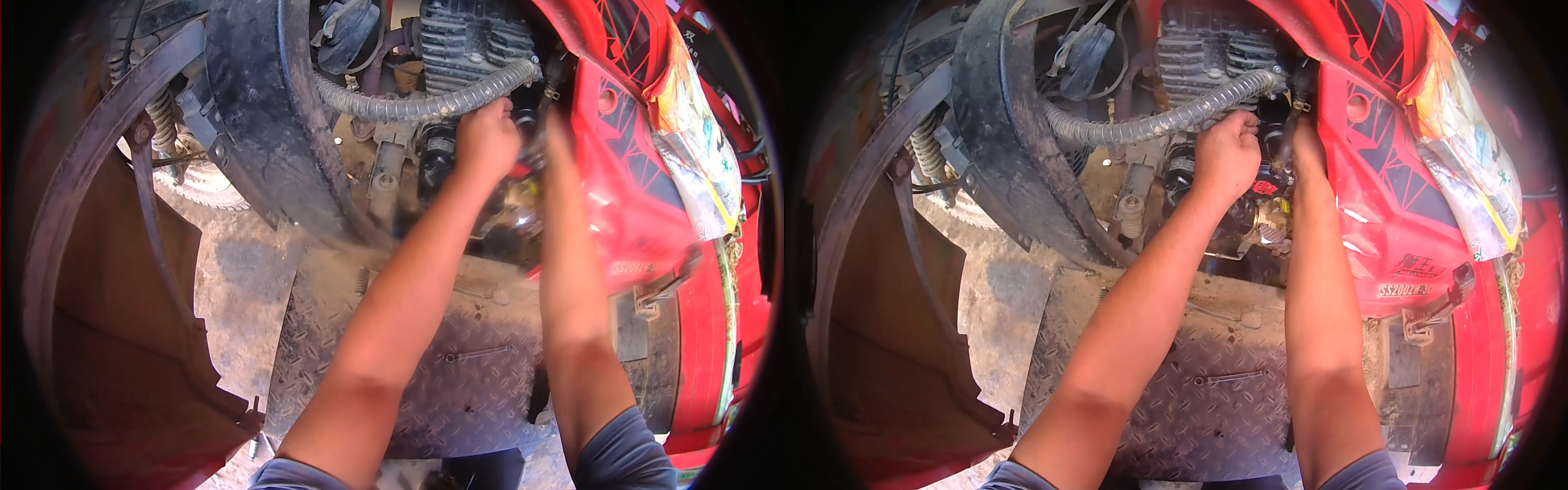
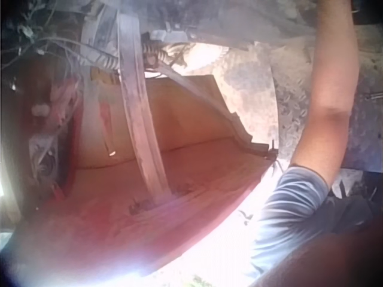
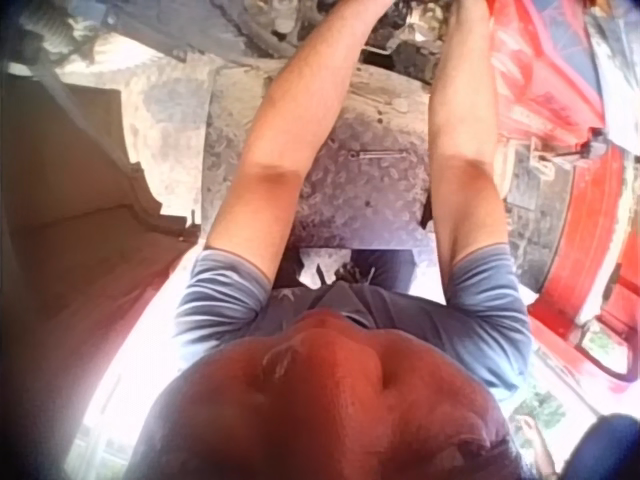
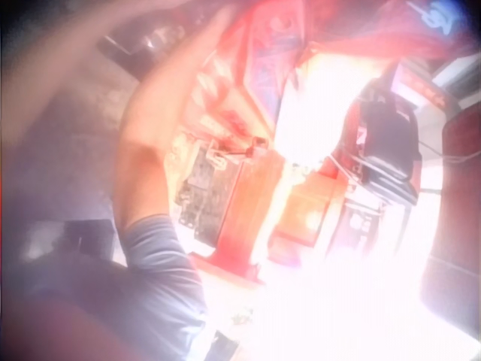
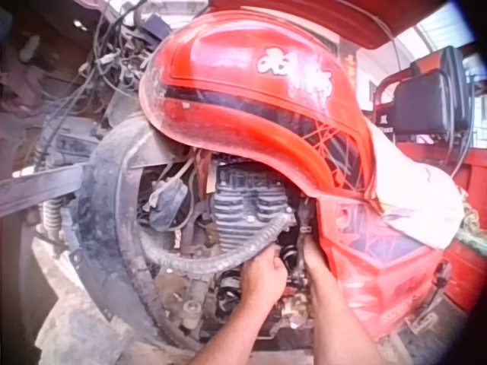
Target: The person installs a motor component into a red motorized tricycle by inserting it into a housing on the side and tightening bolts using an offset wrench.
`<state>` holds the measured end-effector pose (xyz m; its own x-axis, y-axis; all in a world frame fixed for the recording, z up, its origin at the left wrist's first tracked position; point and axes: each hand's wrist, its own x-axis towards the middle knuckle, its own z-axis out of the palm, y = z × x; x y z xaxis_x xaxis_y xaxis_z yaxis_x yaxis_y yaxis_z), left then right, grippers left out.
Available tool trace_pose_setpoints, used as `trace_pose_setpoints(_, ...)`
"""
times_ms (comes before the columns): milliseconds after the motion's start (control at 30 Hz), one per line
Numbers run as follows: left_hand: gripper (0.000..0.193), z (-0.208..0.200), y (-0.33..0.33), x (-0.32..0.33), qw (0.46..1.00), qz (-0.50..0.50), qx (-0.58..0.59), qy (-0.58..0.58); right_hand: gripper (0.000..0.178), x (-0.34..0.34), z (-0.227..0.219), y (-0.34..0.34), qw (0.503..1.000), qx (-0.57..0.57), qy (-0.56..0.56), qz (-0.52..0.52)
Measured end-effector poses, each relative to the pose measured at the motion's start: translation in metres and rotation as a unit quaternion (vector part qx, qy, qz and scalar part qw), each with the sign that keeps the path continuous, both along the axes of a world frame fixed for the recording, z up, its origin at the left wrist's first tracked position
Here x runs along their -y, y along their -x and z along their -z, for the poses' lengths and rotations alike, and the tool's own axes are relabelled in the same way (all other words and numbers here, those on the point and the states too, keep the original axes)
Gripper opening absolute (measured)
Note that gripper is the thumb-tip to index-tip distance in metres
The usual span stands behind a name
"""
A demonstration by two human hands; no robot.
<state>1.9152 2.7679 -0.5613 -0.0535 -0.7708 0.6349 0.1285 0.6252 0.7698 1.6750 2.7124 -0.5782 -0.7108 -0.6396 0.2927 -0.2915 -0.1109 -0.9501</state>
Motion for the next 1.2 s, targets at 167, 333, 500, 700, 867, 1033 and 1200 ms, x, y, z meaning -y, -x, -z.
trace_pose_setpoints(167,0.026,-0.002,-0.001,-0.002,0.999,-0.018,0.040,-0.018,0.040,-0.030,-0.014,-0.027,0.998,-0.062,-0.004,0.005)
trace_pose_setpoints(333,0.025,-0.003,0.000,-0.005,0.994,-0.038,0.106,0.011,0.044,-0.061,-0.038,-0.072,0.992,-0.094,-0.065,0.049)
trace_pose_setpoints(500,0.022,-0.001,0.002,-0.007,0.993,-0.070,0.071,0.059,0.043,-0.074,-0.049,-0.091,0.988,-0.136,-0.059,0.045)
trace_pose_setpoints(700,0.016,0.000,0.001,-0.005,0.993,-0.103,0.031,0.052,0.046,-0.063,-0.032,-0.075,0.993,-0.056,-0.081,0.066)
trace_pose_setpoints(867,0.018,0.000,0.002,-0.006,0.994,-0.103,0.024,0.040,0.040,-0.040,-0.013,-0.052,0.983,-0.148,-0.032,0.102)
trace_pose_setpoints(1033,0.024,0.000,0.005,-0.005,0.991,-0.112,0.063,0.031,0.033,-0.044,-0.008,-0.055,0.984,-0.153,0.065,0.065)
trace_pose_setpoints(1200,0.035,0.000,0.007,-0.005,0.983,-0.113,0.135,0.049,0.033,-0.049,-0.016,-0.068,0.944,-0.297,0.007,0.145)
